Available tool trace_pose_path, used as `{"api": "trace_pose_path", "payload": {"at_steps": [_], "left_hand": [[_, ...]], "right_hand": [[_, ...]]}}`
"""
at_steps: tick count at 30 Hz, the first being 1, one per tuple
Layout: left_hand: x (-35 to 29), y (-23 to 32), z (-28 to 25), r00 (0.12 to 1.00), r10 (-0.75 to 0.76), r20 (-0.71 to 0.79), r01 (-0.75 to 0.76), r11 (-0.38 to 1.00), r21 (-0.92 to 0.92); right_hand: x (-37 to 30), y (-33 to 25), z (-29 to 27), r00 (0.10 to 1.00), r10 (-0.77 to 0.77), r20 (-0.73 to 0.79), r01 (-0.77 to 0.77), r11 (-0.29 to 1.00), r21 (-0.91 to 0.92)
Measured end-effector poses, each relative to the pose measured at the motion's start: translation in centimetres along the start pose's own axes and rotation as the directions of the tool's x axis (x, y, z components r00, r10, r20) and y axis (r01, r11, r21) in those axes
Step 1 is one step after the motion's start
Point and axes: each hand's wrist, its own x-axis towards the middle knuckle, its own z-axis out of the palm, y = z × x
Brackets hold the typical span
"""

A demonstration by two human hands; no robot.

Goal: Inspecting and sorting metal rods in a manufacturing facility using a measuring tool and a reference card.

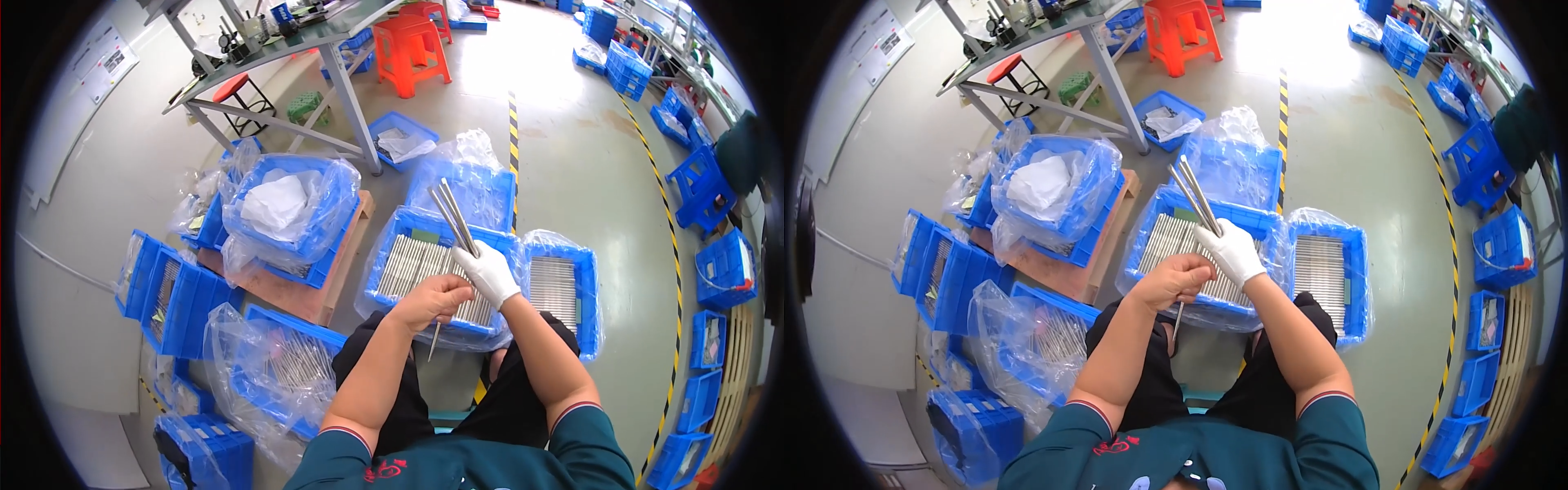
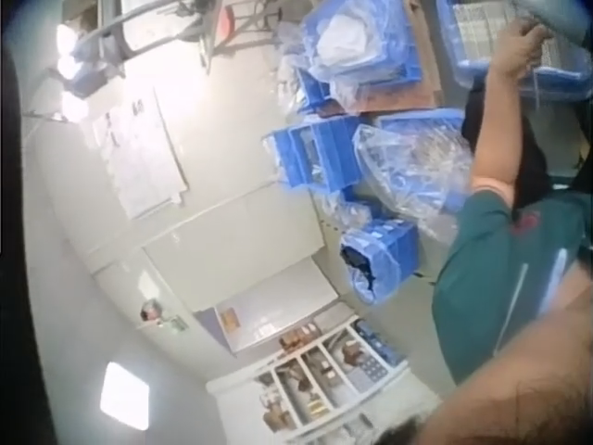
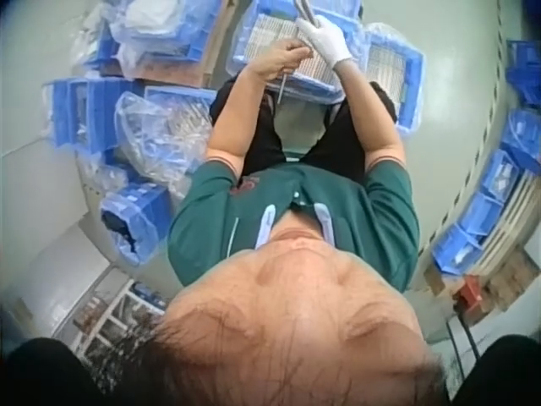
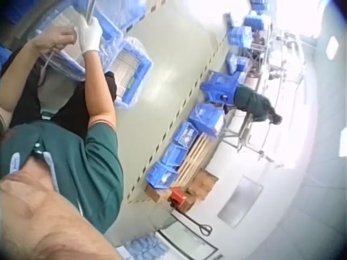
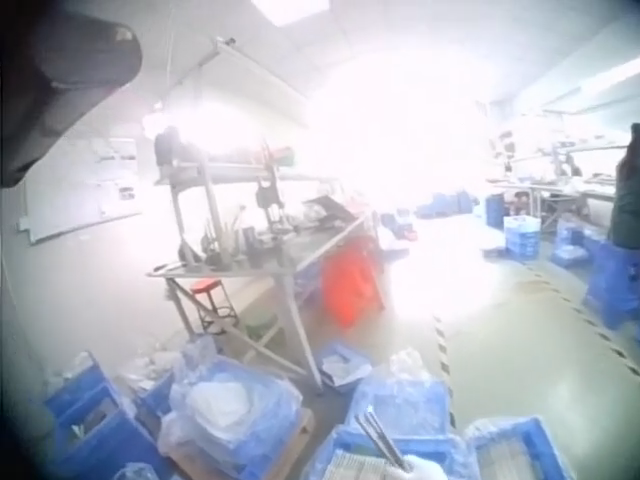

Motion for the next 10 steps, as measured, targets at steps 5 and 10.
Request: {"api": "trace_pose_path", "payload": {"at_steps": [5, 10], "left_hand": [[0.1, 0.8, -3.3, 0.785, 0.381, -0.488, -0.475, 0.876, -0.08], [0.1, 1.5, -5.7, 0.716, 0.39, -0.579, -0.658, 0.652, -0.376]], "right_hand": [[-1.3, 0.2, -0.3, 0.989, 0.11, 0.102, -0.124, 0.982, 0.142], [-2.1, 0.3, 0.4, 0.962, 0.122, 0.245, -0.2, 0.923, 0.328]]}}
